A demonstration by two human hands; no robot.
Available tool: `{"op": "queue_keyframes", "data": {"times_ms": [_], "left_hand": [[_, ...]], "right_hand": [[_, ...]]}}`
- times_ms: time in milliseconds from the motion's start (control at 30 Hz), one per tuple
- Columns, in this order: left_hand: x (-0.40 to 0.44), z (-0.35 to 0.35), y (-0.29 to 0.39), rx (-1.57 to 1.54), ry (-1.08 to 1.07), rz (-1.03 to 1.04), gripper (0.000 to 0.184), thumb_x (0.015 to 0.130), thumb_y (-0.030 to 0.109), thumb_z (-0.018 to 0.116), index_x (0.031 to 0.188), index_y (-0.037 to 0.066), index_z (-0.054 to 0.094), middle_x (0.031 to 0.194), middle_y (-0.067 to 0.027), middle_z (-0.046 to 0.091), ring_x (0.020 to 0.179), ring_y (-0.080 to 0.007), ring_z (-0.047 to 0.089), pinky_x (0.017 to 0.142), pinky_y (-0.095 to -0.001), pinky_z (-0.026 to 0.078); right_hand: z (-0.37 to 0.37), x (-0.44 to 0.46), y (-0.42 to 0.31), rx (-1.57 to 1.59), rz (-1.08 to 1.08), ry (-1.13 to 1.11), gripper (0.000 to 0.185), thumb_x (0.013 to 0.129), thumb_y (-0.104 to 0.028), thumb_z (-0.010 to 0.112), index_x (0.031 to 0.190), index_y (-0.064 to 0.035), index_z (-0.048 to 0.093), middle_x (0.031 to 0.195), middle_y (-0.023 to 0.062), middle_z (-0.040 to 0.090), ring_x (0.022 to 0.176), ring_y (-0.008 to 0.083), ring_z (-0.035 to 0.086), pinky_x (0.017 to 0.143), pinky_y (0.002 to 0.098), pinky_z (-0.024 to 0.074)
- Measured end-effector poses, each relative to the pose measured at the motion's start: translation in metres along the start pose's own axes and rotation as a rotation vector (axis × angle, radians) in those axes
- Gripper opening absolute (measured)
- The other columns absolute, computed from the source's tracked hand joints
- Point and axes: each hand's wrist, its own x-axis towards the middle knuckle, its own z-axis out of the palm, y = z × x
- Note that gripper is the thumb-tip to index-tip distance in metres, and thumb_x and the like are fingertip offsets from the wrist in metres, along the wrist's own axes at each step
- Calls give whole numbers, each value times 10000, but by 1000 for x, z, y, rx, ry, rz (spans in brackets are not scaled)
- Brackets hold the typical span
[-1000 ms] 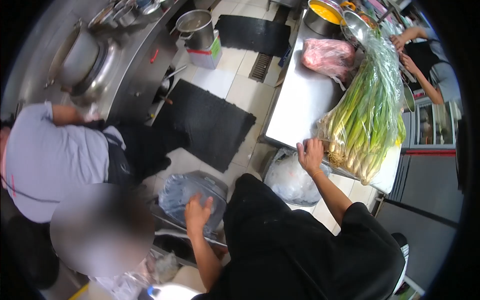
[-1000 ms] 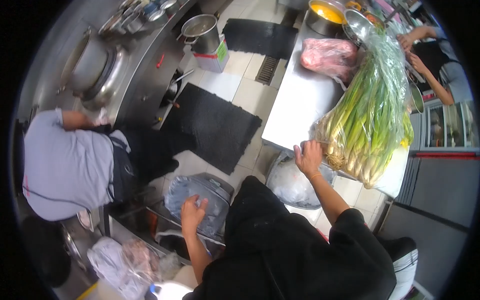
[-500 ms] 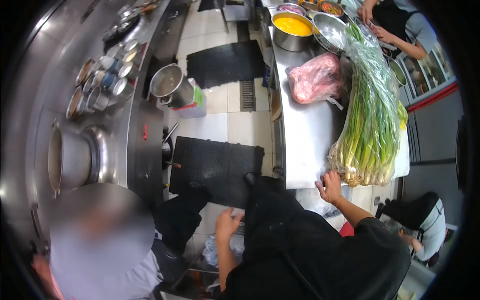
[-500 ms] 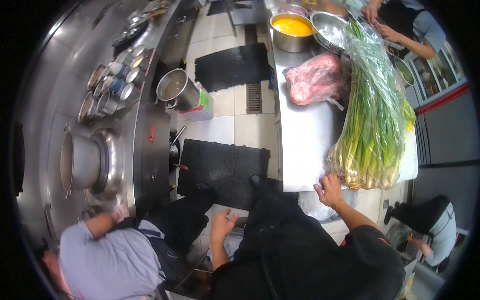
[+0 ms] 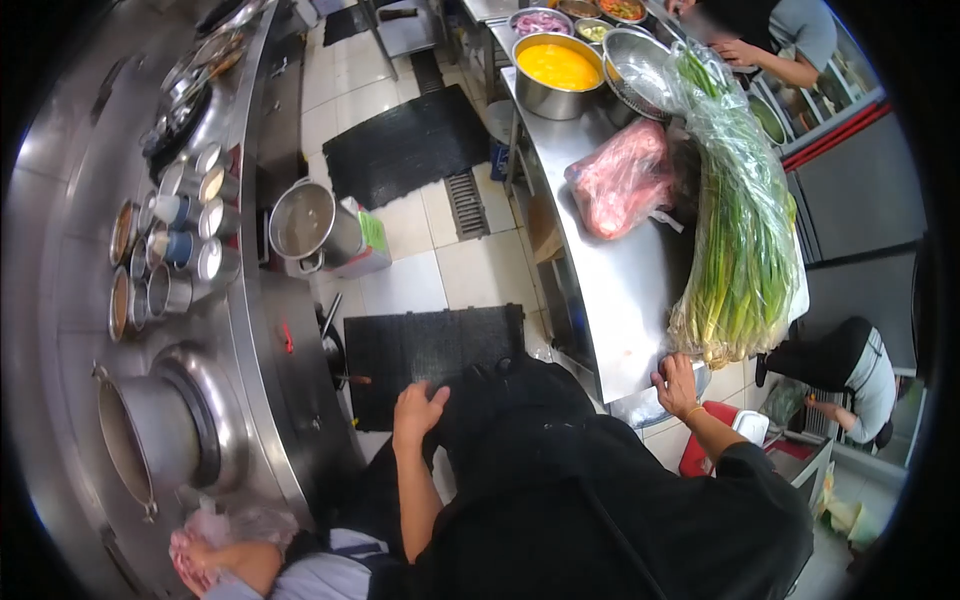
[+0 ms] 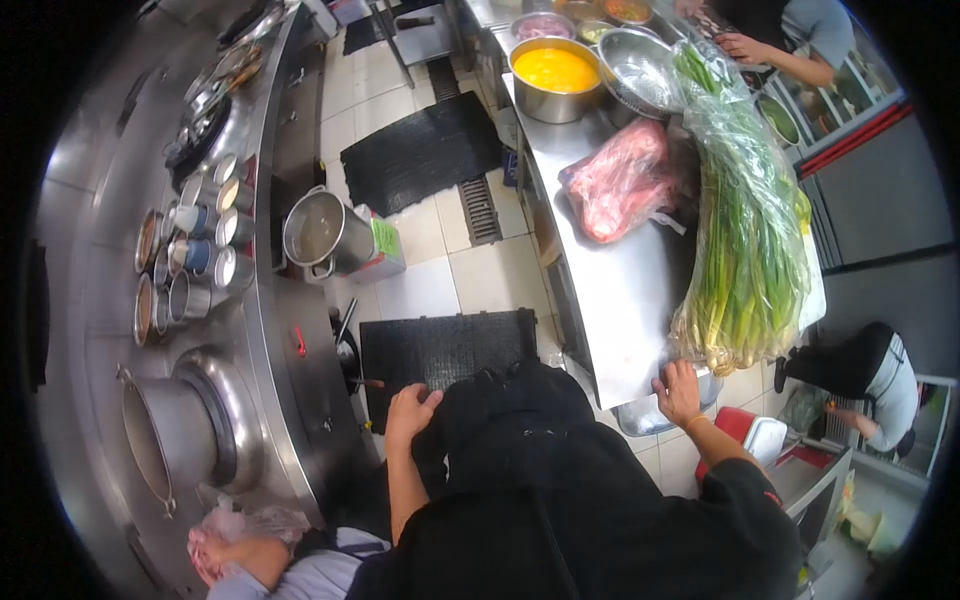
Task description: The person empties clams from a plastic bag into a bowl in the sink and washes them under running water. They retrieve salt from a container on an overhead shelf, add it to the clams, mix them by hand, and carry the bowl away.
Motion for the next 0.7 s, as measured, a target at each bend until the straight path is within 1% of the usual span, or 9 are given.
{"op": "queue_keyframes", "data": {"times_ms": [100, 133, 200, 267, 300, 367, 467, 600, 700], "left_hand": [[51, -34, 25, 25, -51, 177, 531, 864, 389, 652, 1180, -37, 627, 1200, -250, 620, 1170, -391, 557, 990, -436, 444], [65, -44, 35, 31, -58, 245, 533, 863, 389, 654, 1184, -35, 625, 1205, -251, 618, 1177, -389, 553, 995, -436, 442], [96, -63, 57, 95, -84, 275, 534, 856, 389, 662, 1181, -33, 625, 1202, -251, 619, 1177, -386, 554, 999, -436, 440], [135, -80, 86, 134, -78, 313, 541, 848, 390, 670, 1184, -32, 622, 1200, -252, 620, 1178, -385, 555, 1004, -436, 438], [152, -86, 95, 145, -74, 326, 548, 844, 391, 674, 1188, -32, 620, 1200, -253, 620, 1178, -385, 555, 1006, -437, 437], [194, -86, 104, 150, -70, 374, 577, 829, 392, 691, 1213, -31, 608, 1194, -254, 623, 1170, -390, 560, 1007, -436, 436], [241, -104, 145, 13, 8, 449, 570, 817, 362, 714, 1212, -34, 607, 1181, -261, 627, 1126, -379, 595, 966, -424, 472], [311, -145, 221, -262, 75, 533, 719, 765, 338, 783, 1321, -23, 506, 1213, -259, 599, 980, -398, 652, 868, -424, 530], [353, -190, 298, -320, 148, 543, 861, 722, 369, 816, 1389, -13, 429, 1315, -270, 516, 1074, -420, 602, 940, -436, 493]], "right_hand": [[13, 2, -21, -30, 218, 108, 225, 809, -162, 642, 915, -29, 494, 946, 187, 494, 927, 399, 463, 822, 492, 381], [23, 2, -24, -48, 263, 196, 240, 827, -199, 650, 908, -30, 500, 946, 191, 492, 932, 398, 460, 825, 494, 379], [44, 6, -27, -100, 370, 375, 241, 855, -228, 639, 868, -30, 503, 932, 193, 491, 932, 395, 456, 829, 492, 374], [47, 14, -30, -55, 447, 409, 258, 874, -254, 626, 828, -32, 502, 923, 195, 489, 922, 394, 452, 827, 495, 368], [42, 18, -35, -17, 523, 372, 278, 858, -276, 634, 818, -34, 504, 917, 196, 486, 917, 391, 445, 821, 495, 364], [43, 23, -38, -23, 542, 402, 315, 837, -312, 646, 811, -39, 491, 925, 194, 476, 911, 389, 437, 824, 496, 354], [41, 30, -46, -9, 639, 409, 342, 830, -335, 653, 802, -42, 479, 930, 186, 468, 910, 381, 428, 829, 492, 344], [45, 43, -60, -17, 749, 489, 410, 865, -398, 635, 798, -23, 485, 921, 185, 467, 907, 382, 424, 821, 488, 345], [53, 50, -66, -155, 750, 624, 426, 887, -412, 607, 810, -8, 495, 923, 192, 477, 926, 394, 432, 824, 507, 346]]}}
